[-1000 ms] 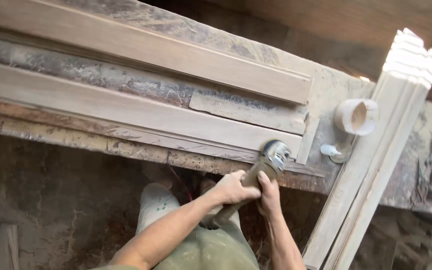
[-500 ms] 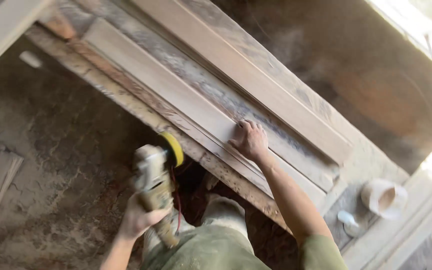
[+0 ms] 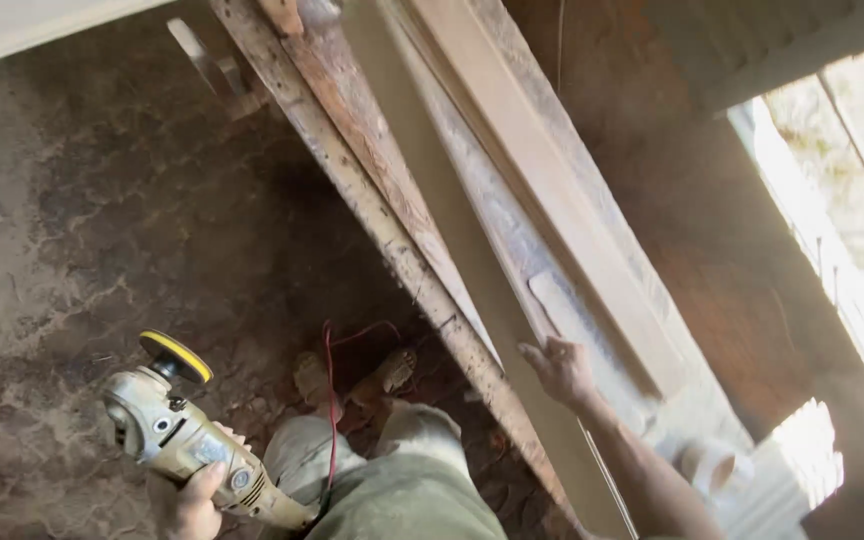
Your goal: Applying glue to wood planks and subsequently sanding them with a power sander.
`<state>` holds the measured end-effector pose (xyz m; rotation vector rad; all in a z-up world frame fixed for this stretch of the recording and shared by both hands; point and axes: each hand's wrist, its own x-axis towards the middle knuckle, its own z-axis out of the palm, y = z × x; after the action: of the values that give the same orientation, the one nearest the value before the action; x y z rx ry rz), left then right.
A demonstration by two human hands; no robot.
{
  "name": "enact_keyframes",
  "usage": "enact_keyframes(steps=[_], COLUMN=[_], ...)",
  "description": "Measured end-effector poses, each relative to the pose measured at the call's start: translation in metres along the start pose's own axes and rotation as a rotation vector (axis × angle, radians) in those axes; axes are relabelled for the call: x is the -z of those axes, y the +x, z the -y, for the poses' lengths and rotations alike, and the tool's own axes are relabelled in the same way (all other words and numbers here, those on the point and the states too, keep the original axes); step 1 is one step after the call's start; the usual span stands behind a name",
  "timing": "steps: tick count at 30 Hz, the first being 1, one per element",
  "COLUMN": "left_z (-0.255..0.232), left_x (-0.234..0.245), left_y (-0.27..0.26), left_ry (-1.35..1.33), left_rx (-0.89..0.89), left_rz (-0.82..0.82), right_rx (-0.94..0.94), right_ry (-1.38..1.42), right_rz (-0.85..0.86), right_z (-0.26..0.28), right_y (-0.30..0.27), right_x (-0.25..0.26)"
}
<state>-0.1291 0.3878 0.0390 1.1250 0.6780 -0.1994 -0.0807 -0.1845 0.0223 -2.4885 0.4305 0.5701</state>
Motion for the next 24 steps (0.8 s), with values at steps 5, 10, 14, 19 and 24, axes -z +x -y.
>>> enact_keyframes(steps=[5, 10, 14, 19, 24], left_z=[-0.016, -0.078, -0.083, -0.063, -0.048], left_x=[0.016, -0.014, -0.039, -0.038, -0.038], left_y=[0.013, 0.021, 0.013, -0.010, -0.039], left_ry=[0.090, 0.727, 0.846, 1.138, 1.205], left_rx=[0.025, -0.244, -0.225, -0.150, -0.045], left_rz=[0.120, 0.114, 0.187, 0.098, 0.087], right_rx=[-0.053, -0.257, -0.304, -0.793, -0.759], right_ry=[0.255, 0.648, 0.922, 1.363, 1.223], right_rz=[-0.271, -0.684, -0.763, -0.922, -0.666], right_z=[0.046, 0.034, 0.045, 0.046, 0.048], right_y=[-0.046, -0.023, 0.011, 0.026, -0.003], right_x=[0.015, -0.024, -0.046, -0.074, -0.073])
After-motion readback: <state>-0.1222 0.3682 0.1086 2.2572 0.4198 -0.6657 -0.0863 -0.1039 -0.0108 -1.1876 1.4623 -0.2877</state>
